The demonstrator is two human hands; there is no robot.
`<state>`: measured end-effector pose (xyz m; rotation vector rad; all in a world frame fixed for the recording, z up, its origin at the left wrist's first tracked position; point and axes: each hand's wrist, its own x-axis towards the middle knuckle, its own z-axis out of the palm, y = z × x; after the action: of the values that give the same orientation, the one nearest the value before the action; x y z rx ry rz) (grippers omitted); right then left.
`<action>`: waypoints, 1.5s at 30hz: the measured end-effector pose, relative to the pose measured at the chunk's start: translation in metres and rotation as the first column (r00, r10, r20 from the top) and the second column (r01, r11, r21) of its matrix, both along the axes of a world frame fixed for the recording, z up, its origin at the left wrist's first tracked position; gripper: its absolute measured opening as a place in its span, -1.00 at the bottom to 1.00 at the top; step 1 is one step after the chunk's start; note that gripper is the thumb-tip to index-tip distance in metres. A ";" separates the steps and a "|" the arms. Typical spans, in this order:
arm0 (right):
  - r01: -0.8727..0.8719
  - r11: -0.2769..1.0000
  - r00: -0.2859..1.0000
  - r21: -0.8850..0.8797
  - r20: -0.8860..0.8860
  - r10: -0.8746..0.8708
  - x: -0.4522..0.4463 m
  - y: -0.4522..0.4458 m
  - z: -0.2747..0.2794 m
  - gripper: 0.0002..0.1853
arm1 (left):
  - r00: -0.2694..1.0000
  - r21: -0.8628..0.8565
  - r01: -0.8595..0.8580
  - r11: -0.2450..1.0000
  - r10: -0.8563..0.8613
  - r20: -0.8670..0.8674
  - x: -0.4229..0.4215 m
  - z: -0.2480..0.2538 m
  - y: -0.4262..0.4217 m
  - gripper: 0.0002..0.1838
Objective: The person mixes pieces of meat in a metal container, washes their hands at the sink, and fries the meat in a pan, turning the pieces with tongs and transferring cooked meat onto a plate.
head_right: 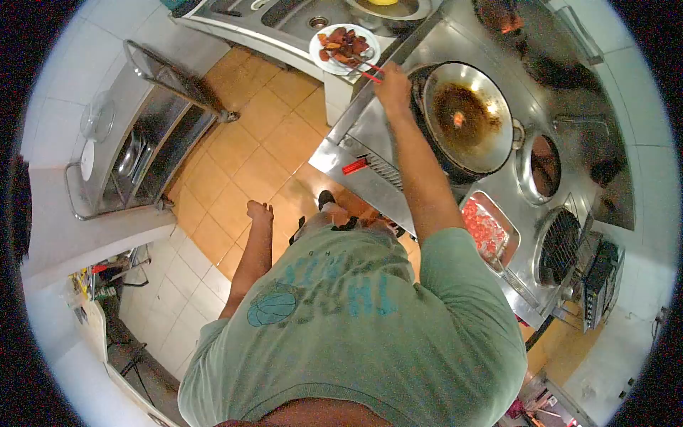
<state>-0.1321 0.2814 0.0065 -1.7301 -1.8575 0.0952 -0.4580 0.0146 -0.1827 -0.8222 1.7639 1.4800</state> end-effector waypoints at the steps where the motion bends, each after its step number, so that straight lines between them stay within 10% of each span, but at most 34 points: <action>1: -0.003 1.000 1.000 -0.019 0.000 0.003 -0.003 0.000 0.000 -0.65 | 1.000 -0.035 -0.022 0.999 0.022 -0.001 -0.004 -0.004 -0.012 -0.80; 6: 0.004 0.999 1.000 -0.044 -0.003 -0.004 0.001 -0.008 0.005 -0.60 | 0.987 0.200 0.092 0.975 -0.116 0.112 -0.017 -0.060 -0.070 -0.69; 9: -0.010 1.000 1.000 -0.003 -0.011 0.010 0.000 -0.024 0.016 -0.60 | 0.993 -0.084 0.097 0.992 -0.091 0.081 -0.004 -0.035 -0.050 -0.59; 18: 0.167 0.957 0.955 0.238 -0.280 -0.097 0.057 -0.150 0.076 -0.45 | 0.900 -0.088 0.435 0.896 -0.436 0.003 0.023 -0.010 0.044 -0.53; 26: 0.442 0.798 0.724 -0.410 -0.363 -0.587 0.206 -0.248 0.052 -0.38 | 0.797 -0.045 0.599 0.800 -0.600 -0.064 0.067 -0.002 0.071 -0.65; 37: 0.344 0.743 0.612 -0.574 -0.463 -0.641 0.257 -0.242 0.034 -0.36 | 0.863 0.063 0.492 0.869 -0.496 0.102 0.093 -0.058 0.008 -0.48; 45: 0.247 0.802 0.608 -0.544 -0.558 -0.565 0.258 -0.234 0.076 -0.34 | 0.853 -0.055 0.519 0.853 -0.521 -0.029 0.131 -0.026 0.013 -0.71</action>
<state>0.1255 0.0479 0.0824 -1.9775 -0.8581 0.9012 -0.3270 0.0278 -0.2088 -0.2867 1.8651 1.0996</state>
